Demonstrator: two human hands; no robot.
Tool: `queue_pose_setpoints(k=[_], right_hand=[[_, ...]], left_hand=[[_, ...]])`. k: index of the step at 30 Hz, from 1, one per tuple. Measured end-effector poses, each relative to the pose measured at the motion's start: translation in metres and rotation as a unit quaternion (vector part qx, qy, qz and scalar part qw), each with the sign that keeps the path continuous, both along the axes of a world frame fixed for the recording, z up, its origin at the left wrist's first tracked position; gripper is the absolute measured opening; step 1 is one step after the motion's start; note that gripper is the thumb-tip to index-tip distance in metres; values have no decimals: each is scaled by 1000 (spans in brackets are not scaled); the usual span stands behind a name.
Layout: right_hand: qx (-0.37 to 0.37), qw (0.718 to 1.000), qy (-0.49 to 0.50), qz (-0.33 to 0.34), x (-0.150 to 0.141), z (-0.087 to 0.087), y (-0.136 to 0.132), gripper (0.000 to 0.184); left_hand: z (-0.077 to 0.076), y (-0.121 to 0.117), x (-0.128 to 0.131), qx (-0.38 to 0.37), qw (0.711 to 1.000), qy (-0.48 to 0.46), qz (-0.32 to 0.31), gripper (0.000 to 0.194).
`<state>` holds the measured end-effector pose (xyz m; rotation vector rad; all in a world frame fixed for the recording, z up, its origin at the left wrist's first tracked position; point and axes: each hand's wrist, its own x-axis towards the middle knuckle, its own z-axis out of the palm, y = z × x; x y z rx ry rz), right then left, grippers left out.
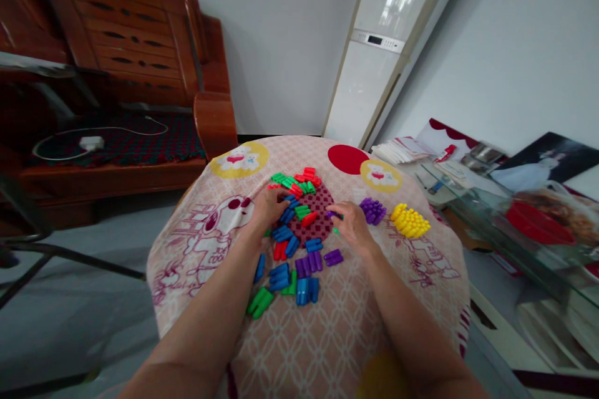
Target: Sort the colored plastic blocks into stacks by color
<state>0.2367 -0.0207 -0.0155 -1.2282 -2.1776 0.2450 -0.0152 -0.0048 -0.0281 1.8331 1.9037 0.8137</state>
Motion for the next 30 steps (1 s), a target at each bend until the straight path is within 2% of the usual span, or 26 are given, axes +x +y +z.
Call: queue_pose_setpoints(k=[3, 6, 10, 13, 20, 23, 26, 28, 30], right_hand=[[14, 995, 67, -70, 29, -1, -4, 24], [19, 977, 150, -151, 54, -4, -1, 19], [26, 960, 204, -192, 72, -8, 4, 20], [38, 964, 180, -192, 73, -12, 6, 18], [86, 980, 22, -180, 62, -22, 7, 10], [99, 976, -8, -191, 60, -20, 4, 10], [111, 974, 15, -198, 56, -12, -2, 10], [82, 983, 42, -157, 51, -3, -8, 12], [14, 996, 61, -66, 43, 6, -16, 13]], left_hand=[[-3, 3, -1, 3, 1000, -4, -1, 32], [-5, 6, -3, 4, 1000, 3, 6, 32], [-5, 7, -4, -6, 1000, 7, 9, 34], [-4, 7, -4, -6, 1000, 0, 5, 35], [-8, 9, -4, 0, 1000, -3, 16, 36], [-7, 9, -4, -5, 1000, 1, 13, 36], [-5, 8, -3, -13, 1000, 13, 16, 35], [-3, 6, -2, -13, 1000, 12, 16, 35], [-2, 5, -2, -13, 1000, 0, 14, 35]])
